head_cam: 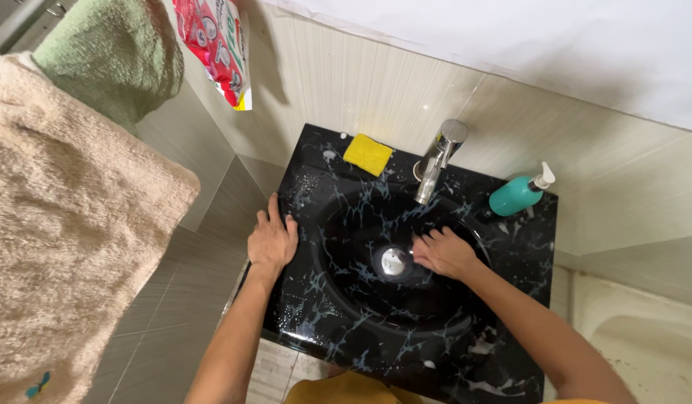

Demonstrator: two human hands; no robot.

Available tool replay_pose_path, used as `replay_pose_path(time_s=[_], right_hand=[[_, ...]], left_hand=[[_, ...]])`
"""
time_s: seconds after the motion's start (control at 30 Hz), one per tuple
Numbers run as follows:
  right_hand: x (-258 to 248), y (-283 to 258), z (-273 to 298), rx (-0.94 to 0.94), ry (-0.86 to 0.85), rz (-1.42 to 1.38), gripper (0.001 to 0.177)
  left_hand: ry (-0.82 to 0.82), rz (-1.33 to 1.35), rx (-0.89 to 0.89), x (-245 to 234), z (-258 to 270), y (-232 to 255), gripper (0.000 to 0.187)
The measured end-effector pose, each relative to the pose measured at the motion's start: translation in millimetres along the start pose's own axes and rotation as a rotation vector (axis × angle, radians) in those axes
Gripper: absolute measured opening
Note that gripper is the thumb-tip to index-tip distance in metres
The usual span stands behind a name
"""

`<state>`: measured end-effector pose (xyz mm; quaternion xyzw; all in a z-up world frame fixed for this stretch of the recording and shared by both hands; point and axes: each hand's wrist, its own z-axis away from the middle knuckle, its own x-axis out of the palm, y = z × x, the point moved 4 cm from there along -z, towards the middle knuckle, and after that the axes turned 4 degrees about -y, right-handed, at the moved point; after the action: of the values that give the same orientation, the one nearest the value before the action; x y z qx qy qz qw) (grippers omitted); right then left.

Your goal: The person cleans a black marble sink and the surrounding countertop using a pink cloth, moving around the faucet and along the edges of the basin.

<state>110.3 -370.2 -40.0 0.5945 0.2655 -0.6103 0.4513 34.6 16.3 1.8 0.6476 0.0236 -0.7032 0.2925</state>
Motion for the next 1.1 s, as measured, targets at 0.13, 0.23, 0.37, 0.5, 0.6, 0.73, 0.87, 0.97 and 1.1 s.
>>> replay_pose_path(time_s=[0.13,0.23,0.37,0.5,0.6,0.73,0.87,0.97,1.1], right_hand=[[-4.0,0.9,18.6,0.054,-0.051,0.042,0.042],[-13.4,-3.5,-7.8,0.055,0.066,0.089,0.035],[-21.1,-9.9,-61.2,-0.006,0.200,0.121,0.035],[-19.7,-10.5,-58.5,-0.024,0.220,0.106,0.036],[-13.0,-3.1,-23.7,-0.136,0.124,0.018,0.037],[-9.9,9.7,15.9,-0.241,0.052,-0.043,0.045],[-12.6,25.1,-10.6,-0.232,0.039,0.015,0.046],[-25.6,29.7,-54.0,-0.217,0.213,0.085,0.044],[-31.5,28.5,-76.1,-0.231,0.276,0.099,0.046]], left_hand=[[-0.023,0.021,0.000,0.5,2.2,-0.4,0.070],[-0.003,0.000,-0.021,0.4,1.2,-0.4,0.070],[-0.005,0.007,-0.008,0.2,0.2,-0.5,0.071],[0.005,0.020,0.001,-1.3,1.1,-0.4,0.071],[-0.026,0.003,-0.017,-1.9,-0.7,1.1,0.070],[-0.018,0.012,-0.007,0.5,1.3,0.2,0.071],[0.012,0.013,0.001,1.5,0.3,-0.1,0.071],[0.012,0.019,-0.009,-2.0,0.2,-0.4,0.071],[-0.051,0.000,-0.045,-4.6,0.8,1.8,0.071]])
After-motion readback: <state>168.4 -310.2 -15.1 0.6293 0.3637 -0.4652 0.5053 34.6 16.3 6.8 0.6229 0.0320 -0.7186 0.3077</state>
